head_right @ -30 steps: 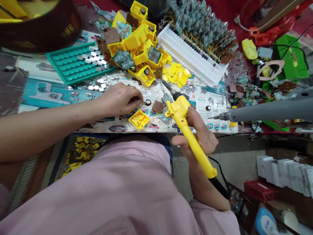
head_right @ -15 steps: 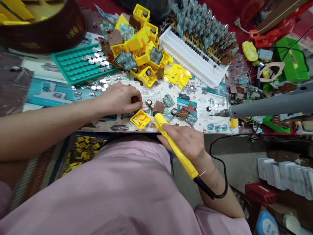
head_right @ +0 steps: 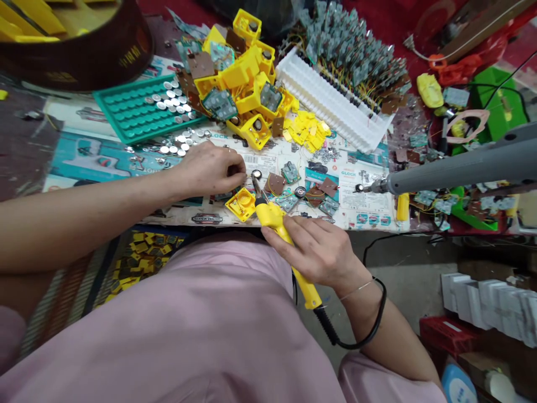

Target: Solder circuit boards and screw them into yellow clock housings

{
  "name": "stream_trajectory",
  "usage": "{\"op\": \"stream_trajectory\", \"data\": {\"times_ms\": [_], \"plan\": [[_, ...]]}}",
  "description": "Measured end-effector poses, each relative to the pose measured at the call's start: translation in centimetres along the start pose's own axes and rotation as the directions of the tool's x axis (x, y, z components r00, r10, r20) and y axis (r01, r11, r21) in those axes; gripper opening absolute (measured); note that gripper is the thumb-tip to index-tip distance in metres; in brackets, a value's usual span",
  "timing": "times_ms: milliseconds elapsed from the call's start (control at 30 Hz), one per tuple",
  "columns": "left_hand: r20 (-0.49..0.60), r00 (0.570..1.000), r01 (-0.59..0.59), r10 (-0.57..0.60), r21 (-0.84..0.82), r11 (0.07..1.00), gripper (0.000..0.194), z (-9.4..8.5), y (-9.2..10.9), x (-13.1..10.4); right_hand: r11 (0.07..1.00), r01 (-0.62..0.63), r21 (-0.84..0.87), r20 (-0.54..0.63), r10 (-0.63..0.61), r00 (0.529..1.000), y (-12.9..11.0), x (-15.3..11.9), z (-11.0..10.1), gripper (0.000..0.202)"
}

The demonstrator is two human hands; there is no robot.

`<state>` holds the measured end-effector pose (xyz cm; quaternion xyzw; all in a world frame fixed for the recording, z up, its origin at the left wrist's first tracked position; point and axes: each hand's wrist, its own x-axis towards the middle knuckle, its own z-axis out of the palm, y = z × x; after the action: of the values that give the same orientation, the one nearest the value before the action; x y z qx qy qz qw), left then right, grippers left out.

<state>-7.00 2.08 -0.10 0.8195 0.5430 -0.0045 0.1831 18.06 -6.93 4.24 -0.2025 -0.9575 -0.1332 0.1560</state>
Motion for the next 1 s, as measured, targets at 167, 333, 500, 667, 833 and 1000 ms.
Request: {"op": "stream_trajectory", "data": {"times_ms": [167,333,500,667,833,1000], "plan": [[-0.004,1.0,0.003,-0.003,-0.021,1.0,0.037,0.0,0.0,0.1,0.999,0.042,-0.012,0.005,-0.042,0.999,0.4,-0.1,0.0,0.036],[-0.018,1.0,-0.003,0.003,-0.023,1.0,0.037,0.1,-0.1,0.0,0.999,0.025,0.028,-0.017,-0.024,1.0,0.2,-0.4,0.3,0.041],[-0.029,1.0,0.001,-0.002,-0.03,1.0,0.036,0.2,-0.1,0.0,0.993,-0.086,0.085,-0.002,0.086,0.996,-0.2,-0.7,0.0,0.045],[-0.021,1.0,0.006,-0.007,-0.026,1.0,0.038,0.1,0.0,0.0,0.991,-0.089,0.096,-0.038,0.093,0.995,-0.1,-0.7,0.7,0.046],[-0.012,1.0,-0.016,0.016,-0.01,1.0,0.036,0.1,-0.2,-0.2,0.993,-0.098,0.071,-0.057,0.102,0.993,0.1,-0.5,1.5,0.053],[0.0,0.997,-0.071,0.071,-0.001,0.997,0.035,0.1,-0.6,-0.5,0.984,-0.158,0.084,-0.158,0.169,0.973,0.1,-0.1,1.3,0.042]]}}
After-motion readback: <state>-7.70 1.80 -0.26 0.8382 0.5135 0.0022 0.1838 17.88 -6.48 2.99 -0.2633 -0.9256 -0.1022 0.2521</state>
